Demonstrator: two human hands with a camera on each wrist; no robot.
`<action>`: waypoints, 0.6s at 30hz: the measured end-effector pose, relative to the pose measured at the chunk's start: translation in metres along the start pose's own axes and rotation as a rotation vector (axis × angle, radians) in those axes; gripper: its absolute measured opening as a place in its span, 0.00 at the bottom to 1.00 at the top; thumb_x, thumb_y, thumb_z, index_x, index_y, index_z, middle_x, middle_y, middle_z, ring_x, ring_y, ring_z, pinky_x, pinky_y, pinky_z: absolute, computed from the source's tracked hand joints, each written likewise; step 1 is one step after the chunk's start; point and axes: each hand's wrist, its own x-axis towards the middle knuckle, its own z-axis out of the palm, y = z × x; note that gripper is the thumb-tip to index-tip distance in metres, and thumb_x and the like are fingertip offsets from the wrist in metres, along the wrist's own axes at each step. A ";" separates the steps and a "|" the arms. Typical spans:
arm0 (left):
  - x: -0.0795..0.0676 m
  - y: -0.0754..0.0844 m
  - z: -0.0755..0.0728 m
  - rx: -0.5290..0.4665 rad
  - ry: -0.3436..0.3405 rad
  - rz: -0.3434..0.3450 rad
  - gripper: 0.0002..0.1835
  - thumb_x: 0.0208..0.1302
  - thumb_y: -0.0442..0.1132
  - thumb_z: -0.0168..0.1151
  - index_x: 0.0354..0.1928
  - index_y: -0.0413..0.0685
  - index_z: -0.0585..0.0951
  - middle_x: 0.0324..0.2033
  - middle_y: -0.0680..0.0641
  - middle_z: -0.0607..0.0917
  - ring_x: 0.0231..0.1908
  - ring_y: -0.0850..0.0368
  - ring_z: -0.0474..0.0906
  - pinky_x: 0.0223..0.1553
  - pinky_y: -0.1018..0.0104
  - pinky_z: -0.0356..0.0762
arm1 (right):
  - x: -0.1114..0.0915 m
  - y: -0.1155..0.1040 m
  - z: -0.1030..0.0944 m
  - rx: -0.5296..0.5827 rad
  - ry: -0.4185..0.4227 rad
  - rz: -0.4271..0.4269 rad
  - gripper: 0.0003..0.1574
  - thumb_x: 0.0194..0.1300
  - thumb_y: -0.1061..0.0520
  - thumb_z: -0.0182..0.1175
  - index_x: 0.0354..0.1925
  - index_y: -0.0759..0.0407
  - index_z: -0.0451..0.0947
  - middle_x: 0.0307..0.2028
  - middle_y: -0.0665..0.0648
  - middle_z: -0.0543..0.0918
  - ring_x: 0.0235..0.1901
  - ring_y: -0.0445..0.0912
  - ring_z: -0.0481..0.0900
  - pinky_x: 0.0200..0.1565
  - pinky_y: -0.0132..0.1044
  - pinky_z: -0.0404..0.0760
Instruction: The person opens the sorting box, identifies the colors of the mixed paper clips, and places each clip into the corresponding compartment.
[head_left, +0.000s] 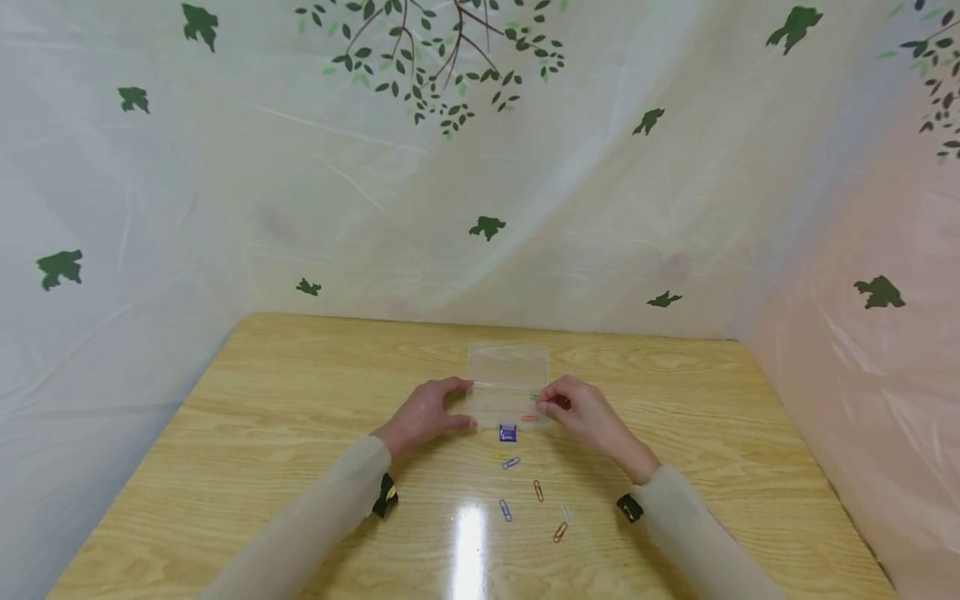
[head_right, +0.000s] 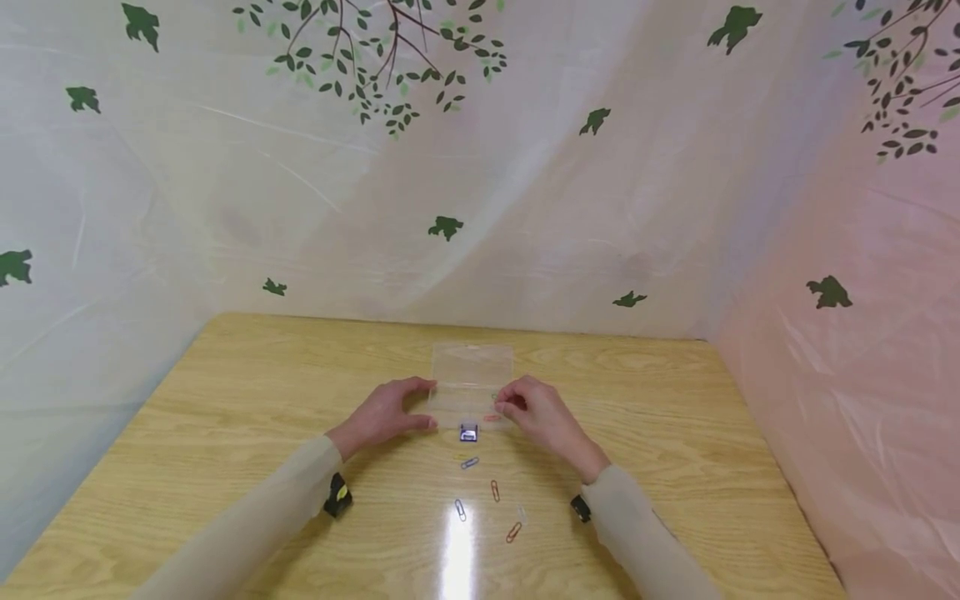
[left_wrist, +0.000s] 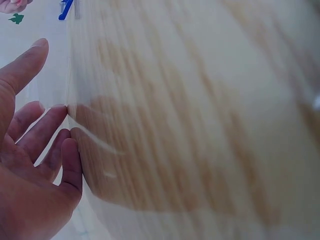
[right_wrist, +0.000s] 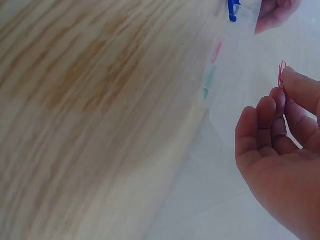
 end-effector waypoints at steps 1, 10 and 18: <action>0.000 0.000 0.000 0.003 -0.001 0.000 0.38 0.61 0.47 0.77 0.71 0.46 0.74 0.70 0.42 0.76 0.71 0.41 0.68 0.74 0.46 0.63 | 0.000 0.000 0.001 -0.002 -0.003 0.004 0.02 0.71 0.62 0.66 0.41 0.60 0.85 0.36 0.51 0.82 0.34 0.42 0.76 0.34 0.32 0.79; 0.001 0.001 -0.001 0.006 -0.016 -0.003 0.38 0.61 0.47 0.77 0.71 0.45 0.74 0.69 0.41 0.76 0.71 0.41 0.68 0.74 0.46 0.62 | 0.005 0.002 0.007 -0.011 -0.040 0.037 0.04 0.70 0.64 0.66 0.42 0.58 0.86 0.38 0.50 0.84 0.35 0.41 0.78 0.37 0.33 0.82; 0.002 0.001 -0.001 0.006 -0.018 0.004 0.39 0.61 0.47 0.77 0.71 0.44 0.74 0.69 0.41 0.76 0.71 0.41 0.68 0.74 0.46 0.63 | 0.008 0.004 0.008 0.008 -0.060 0.059 0.04 0.71 0.64 0.65 0.41 0.57 0.85 0.37 0.50 0.84 0.35 0.41 0.79 0.36 0.33 0.81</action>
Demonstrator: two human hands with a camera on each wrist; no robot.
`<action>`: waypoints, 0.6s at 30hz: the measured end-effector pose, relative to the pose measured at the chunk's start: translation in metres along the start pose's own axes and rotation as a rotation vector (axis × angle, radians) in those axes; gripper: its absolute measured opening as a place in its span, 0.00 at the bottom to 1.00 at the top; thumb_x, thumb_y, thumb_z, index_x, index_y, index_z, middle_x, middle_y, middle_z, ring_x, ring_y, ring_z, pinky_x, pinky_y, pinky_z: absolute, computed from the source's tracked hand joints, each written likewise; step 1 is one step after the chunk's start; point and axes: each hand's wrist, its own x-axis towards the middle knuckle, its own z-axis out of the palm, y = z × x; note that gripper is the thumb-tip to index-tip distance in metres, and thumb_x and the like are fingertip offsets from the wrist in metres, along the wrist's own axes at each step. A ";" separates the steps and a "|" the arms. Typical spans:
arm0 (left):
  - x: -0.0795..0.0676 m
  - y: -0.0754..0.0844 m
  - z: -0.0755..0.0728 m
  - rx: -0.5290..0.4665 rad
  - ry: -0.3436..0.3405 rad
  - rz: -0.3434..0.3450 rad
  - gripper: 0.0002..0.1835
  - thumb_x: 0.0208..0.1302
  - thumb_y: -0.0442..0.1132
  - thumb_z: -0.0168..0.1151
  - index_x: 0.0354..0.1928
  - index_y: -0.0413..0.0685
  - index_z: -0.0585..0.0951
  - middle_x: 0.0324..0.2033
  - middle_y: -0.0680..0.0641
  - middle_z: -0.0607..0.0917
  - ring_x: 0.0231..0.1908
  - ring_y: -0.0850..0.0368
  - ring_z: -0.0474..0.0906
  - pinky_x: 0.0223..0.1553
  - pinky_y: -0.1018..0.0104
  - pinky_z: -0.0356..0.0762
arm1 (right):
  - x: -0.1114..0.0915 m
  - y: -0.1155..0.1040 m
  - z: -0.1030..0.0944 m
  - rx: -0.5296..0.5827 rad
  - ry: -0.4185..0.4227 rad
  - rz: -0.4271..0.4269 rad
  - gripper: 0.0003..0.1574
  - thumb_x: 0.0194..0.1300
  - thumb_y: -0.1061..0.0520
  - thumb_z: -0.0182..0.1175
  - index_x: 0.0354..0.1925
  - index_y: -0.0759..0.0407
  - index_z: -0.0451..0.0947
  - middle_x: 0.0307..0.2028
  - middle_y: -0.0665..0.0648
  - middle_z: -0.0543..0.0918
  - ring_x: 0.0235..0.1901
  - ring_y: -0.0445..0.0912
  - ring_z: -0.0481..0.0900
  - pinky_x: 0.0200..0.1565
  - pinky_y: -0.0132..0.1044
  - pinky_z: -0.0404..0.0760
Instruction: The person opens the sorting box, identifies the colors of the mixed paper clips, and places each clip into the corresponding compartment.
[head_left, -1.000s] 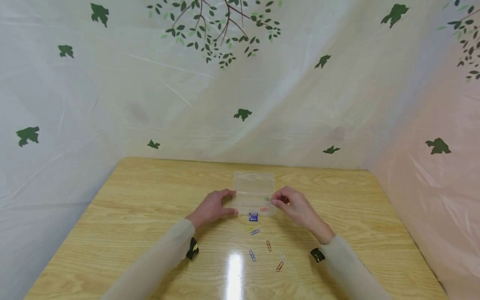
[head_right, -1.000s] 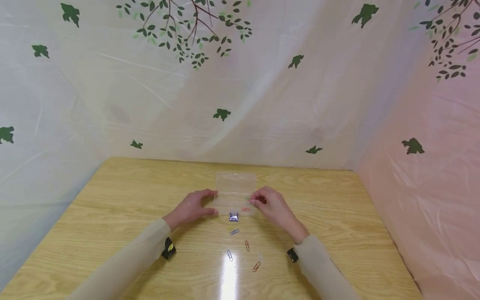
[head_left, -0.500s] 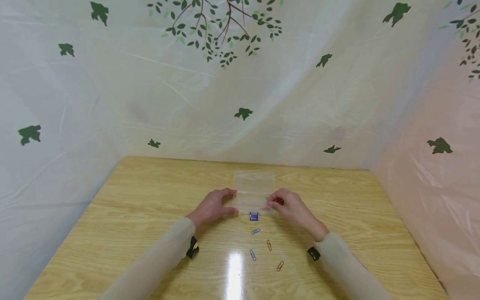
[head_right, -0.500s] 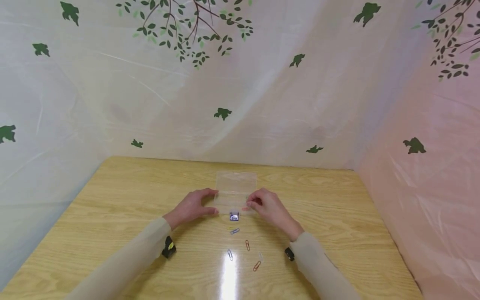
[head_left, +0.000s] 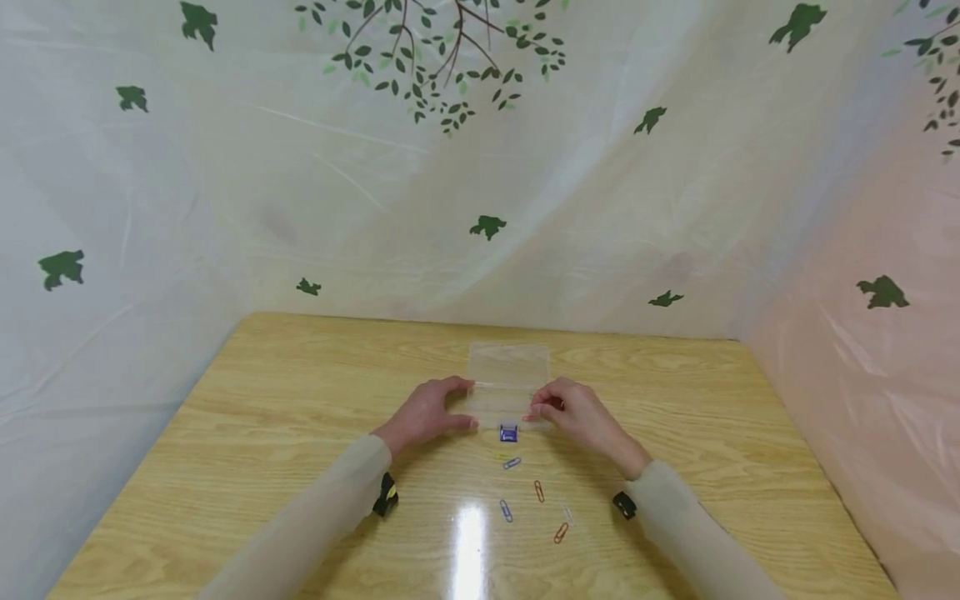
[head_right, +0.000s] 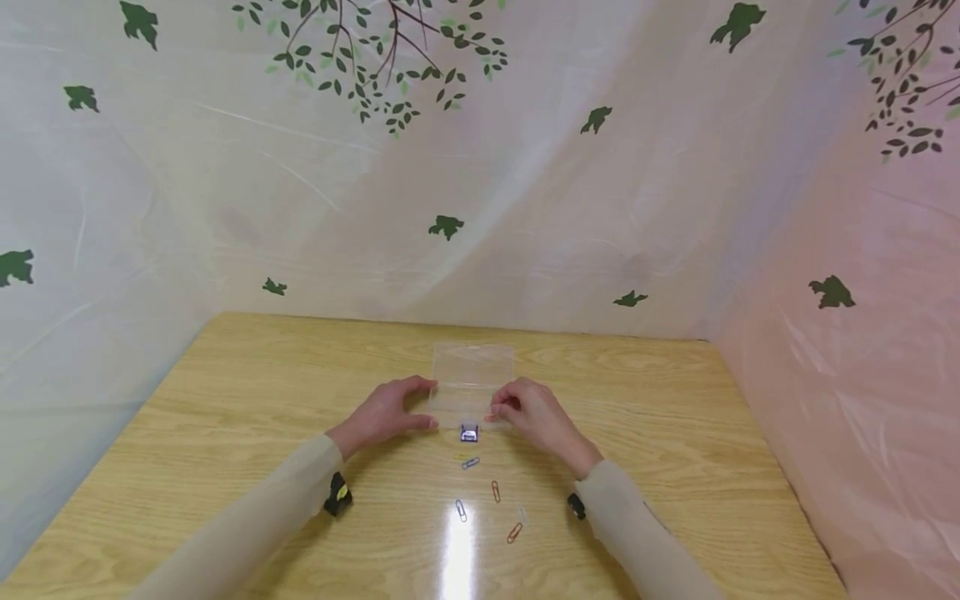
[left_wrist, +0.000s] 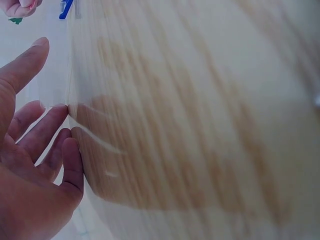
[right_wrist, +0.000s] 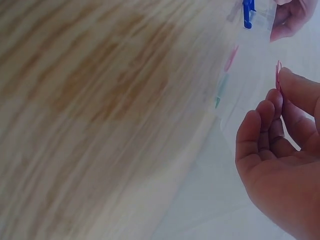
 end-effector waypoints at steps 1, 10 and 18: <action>0.000 0.000 0.000 -0.003 -0.001 -0.001 0.39 0.61 0.47 0.77 0.71 0.45 0.74 0.69 0.41 0.76 0.71 0.41 0.68 0.74 0.46 0.63 | 0.000 0.000 0.000 0.003 -0.002 -0.002 0.04 0.71 0.64 0.65 0.41 0.57 0.85 0.37 0.49 0.84 0.36 0.41 0.79 0.36 0.33 0.81; 0.000 -0.001 0.001 -0.004 0.007 0.007 0.38 0.61 0.47 0.77 0.71 0.45 0.74 0.68 0.42 0.77 0.70 0.42 0.69 0.74 0.47 0.63 | 0.000 0.002 0.002 -0.001 -0.012 -0.020 0.04 0.72 0.61 0.65 0.42 0.57 0.87 0.38 0.48 0.85 0.37 0.40 0.81 0.38 0.33 0.83; -0.002 -0.003 0.001 -0.007 0.022 0.017 0.38 0.60 0.47 0.78 0.70 0.44 0.75 0.68 0.40 0.77 0.70 0.40 0.70 0.73 0.45 0.65 | -0.004 -0.002 0.001 0.016 0.030 0.019 0.06 0.72 0.61 0.65 0.46 0.58 0.86 0.39 0.48 0.85 0.35 0.42 0.79 0.32 0.33 0.81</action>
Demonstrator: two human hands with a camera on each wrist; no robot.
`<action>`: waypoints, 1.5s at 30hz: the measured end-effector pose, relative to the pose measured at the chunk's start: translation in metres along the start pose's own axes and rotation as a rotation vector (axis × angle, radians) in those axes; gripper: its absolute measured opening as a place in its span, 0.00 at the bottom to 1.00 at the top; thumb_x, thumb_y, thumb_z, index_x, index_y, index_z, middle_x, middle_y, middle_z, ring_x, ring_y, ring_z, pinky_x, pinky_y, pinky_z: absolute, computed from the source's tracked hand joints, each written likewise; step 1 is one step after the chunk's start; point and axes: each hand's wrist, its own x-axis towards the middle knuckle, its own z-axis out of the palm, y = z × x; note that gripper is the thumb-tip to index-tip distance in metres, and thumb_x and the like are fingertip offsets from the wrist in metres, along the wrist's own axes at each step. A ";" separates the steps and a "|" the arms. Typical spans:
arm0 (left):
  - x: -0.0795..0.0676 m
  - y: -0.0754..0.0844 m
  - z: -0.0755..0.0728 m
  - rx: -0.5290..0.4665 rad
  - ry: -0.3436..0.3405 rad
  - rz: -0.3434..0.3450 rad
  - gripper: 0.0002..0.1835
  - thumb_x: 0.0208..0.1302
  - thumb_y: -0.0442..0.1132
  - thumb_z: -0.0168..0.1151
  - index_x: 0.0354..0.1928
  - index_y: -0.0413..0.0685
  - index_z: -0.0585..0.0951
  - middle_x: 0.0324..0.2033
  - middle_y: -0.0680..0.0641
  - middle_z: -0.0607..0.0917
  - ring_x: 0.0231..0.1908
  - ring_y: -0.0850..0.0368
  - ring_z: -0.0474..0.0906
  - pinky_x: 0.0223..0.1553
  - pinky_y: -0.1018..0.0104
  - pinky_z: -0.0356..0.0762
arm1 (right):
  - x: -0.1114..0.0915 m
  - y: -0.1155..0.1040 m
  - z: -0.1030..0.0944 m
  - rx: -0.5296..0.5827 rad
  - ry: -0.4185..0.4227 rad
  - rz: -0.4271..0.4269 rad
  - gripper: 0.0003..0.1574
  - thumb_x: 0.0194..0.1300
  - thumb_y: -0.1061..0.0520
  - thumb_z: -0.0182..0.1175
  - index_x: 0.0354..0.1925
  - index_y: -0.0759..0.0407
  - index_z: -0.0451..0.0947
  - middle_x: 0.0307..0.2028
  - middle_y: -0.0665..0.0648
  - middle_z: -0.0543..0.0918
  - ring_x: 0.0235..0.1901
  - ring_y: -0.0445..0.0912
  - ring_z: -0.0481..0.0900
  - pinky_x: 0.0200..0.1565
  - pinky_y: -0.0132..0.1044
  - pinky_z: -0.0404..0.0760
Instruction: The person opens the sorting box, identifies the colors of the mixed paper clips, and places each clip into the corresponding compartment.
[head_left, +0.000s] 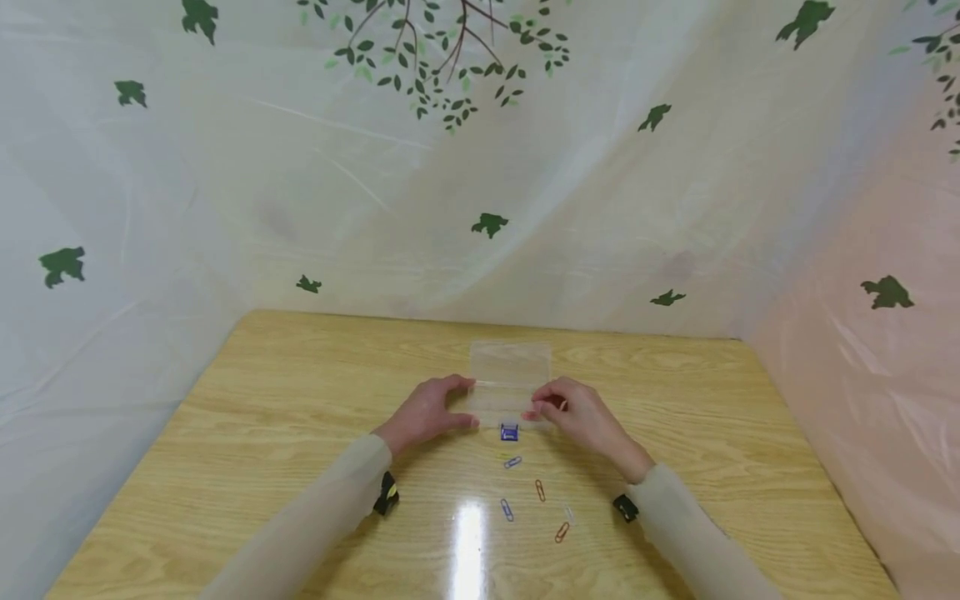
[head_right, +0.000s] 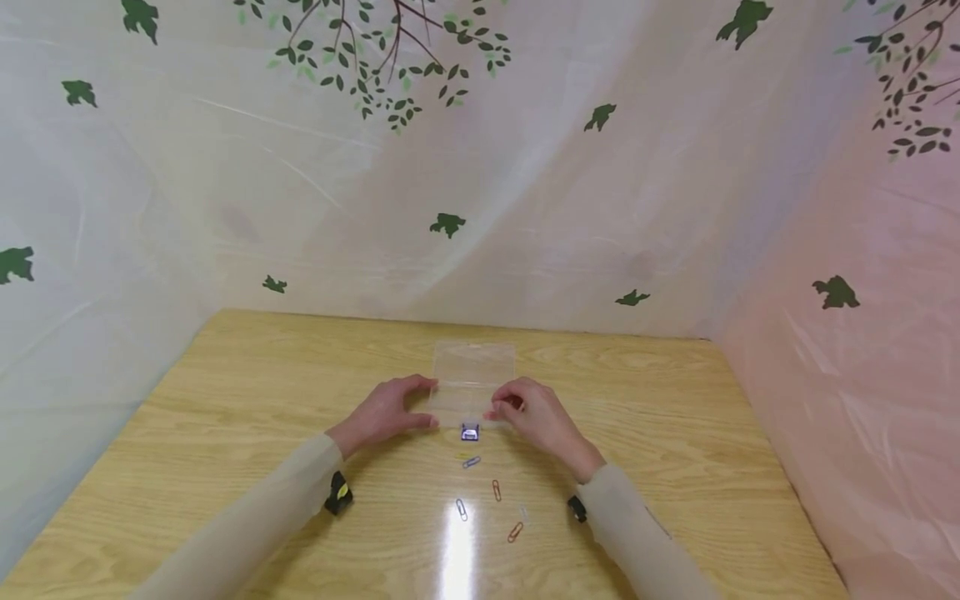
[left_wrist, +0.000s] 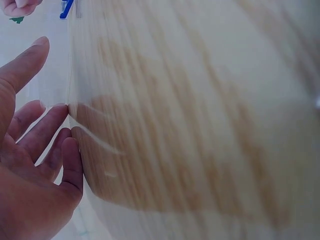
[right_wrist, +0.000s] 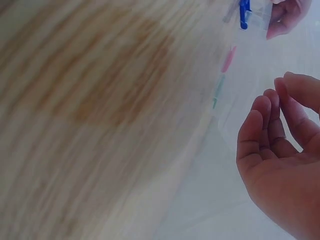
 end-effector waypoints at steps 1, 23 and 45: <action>0.000 0.000 0.000 0.000 -0.002 -0.004 0.38 0.60 0.47 0.78 0.70 0.44 0.75 0.68 0.40 0.77 0.70 0.41 0.70 0.73 0.46 0.65 | 0.000 -0.001 0.000 -0.001 0.005 -0.005 0.07 0.72 0.61 0.65 0.47 0.59 0.86 0.39 0.49 0.85 0.35 0.42 0.79 0.32 0.33 0.81; 0.005 0.000 -0.002 0.010 -0.003 0.000 0.38 0.61 0.47 0.78 0.71 0.44 0.75 0.68 0.42 0.77 0.70 0.41 0.70 0.73 0.47 0.65 | -0.025 -0.025 -0.010 0.047 -0.014 -0.136 0.09 0.71 0.63 0.66 0.49 0.62 0.85 0.45 0.54 0.89 0.42 0.43 0.85 0.46 0.39 0.87; 0.005 0.000 -0.002 -0.012 -0.003 -0.008 0.37 0.60 0.46 0.78 0.70 0.45 0.76 0.67 0.42 0.78 0.70 0.42 0.70 0.73 0.47 0.65 | -0.035 -0.020 0.014 0.018 -0.210 -0.266 0.15 0.66 0.66 0.69 0.52 0.60 0.86 0.50 0.54 0.88 0.61 0.58 0.80 0.64 0.51 0.79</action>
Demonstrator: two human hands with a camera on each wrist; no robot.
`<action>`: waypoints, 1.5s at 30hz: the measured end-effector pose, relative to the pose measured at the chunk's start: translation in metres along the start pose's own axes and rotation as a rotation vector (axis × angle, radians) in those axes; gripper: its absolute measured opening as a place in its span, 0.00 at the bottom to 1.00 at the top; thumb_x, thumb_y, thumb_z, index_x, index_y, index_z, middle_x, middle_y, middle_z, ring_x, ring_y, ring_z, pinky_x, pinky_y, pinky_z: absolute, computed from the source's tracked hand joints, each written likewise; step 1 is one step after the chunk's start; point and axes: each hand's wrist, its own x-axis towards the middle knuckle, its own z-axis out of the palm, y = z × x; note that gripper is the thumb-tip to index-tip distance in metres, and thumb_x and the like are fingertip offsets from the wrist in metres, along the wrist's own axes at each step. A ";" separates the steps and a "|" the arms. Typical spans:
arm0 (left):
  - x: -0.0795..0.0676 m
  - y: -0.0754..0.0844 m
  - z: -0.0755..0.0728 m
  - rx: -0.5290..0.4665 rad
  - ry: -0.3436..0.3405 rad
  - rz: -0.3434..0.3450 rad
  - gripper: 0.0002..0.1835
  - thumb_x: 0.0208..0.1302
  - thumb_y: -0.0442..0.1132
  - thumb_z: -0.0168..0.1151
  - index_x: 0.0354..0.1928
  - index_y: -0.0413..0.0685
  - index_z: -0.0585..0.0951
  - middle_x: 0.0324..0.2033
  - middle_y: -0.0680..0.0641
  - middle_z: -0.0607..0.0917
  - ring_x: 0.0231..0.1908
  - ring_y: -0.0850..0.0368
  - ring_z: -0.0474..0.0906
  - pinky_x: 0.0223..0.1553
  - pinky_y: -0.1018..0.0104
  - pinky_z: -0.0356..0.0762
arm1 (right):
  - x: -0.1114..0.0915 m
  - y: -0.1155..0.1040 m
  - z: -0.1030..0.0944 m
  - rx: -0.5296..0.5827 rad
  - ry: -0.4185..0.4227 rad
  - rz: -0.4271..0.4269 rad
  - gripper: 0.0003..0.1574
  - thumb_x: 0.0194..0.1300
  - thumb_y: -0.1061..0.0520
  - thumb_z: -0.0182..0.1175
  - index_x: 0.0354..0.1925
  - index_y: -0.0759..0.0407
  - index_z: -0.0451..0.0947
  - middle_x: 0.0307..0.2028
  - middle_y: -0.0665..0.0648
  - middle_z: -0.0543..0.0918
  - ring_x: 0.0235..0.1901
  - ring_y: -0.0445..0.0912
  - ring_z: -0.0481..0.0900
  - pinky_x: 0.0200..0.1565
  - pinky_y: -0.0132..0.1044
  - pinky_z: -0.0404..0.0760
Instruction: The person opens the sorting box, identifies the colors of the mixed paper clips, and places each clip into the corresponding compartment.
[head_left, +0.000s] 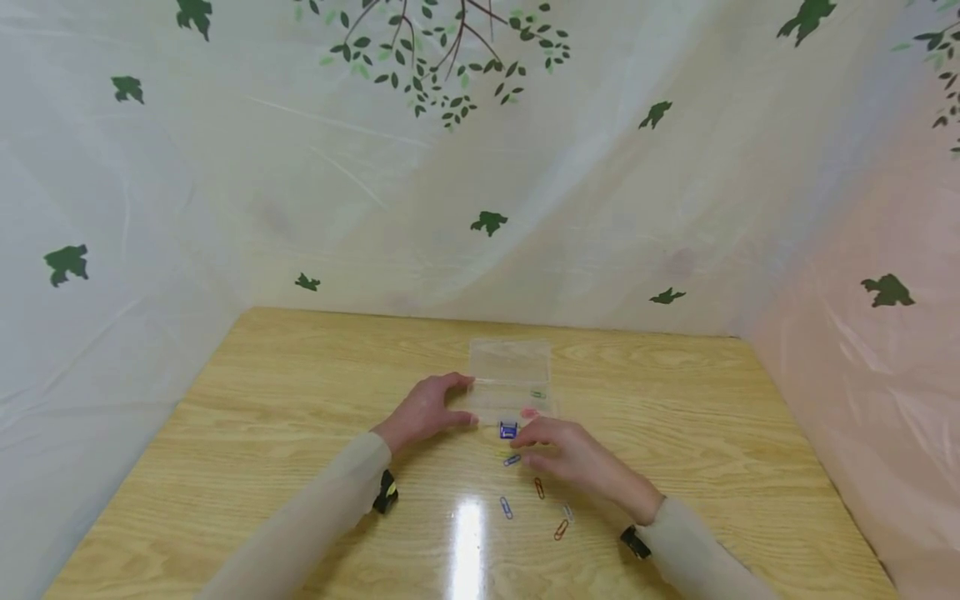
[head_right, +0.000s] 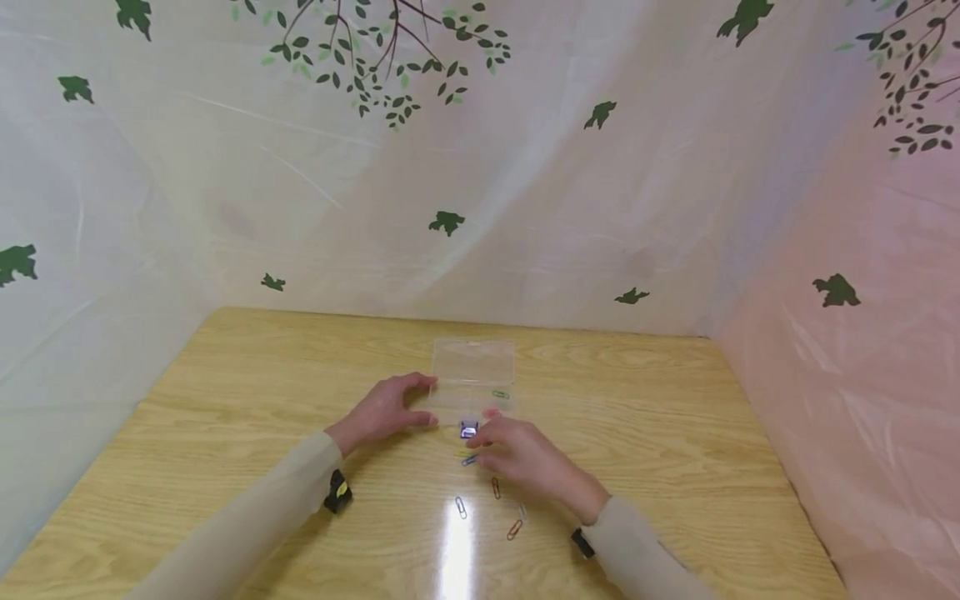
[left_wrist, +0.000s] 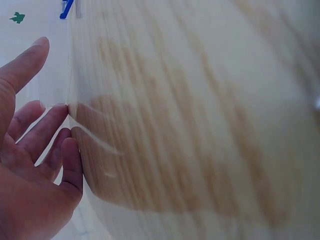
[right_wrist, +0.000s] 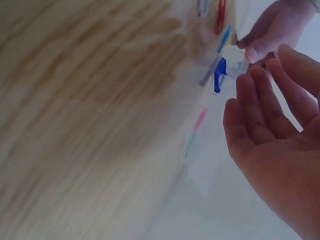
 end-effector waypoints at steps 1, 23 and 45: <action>0.000 0.000 0.000 0.001 0.000 0.001 0.37 0.60 0.46 0.78 0.70 0.45 0.76 0.67 0.42 0.78 0.70 0.42 0.70 0.73 0.47 0.65 | 0.001 0.000 0.001 -0.009 -0.016 -0.007 0.15 0.66 0.66 0.69 0.52 0.60 0.86 0.50 0.54 0.87 0.59 0.56 0.81 0.62 0.49 0.80; 0.000 -0.003 0.000 -0.003 0.004 0.024 0.37 0.59 0.46 0.79 0.69 0.44 0.76 0.66 0.42 0.79 0.69 0.41 0.71 0.73 0.47 0.66 | 0.008 0.005 0.012 -0.152 -0.138 0.039 0.09 0.69 0.59 0.68 0.48 0.56 0.88 0.45 0.48 0.84 0.47 0.42 0.81 0.53 0.41 0.83; 0.001 -0.002 -0.001 0.002 -0.012 0.005 0.37 0.60 0.47 0.78 0.70 0.44 0.75 0.66 0.42 0.79 0.69 0.41 0.71 0.73 0.47 0.66 | 0.004 0.012 0.007 -0.194 -0.075 0.101 0.04 0.66 0.61 0.71 0.38 0.52 0.86 0.38 0.44 0.82 0.40 0.38 0.79 0.46 0.38 0.83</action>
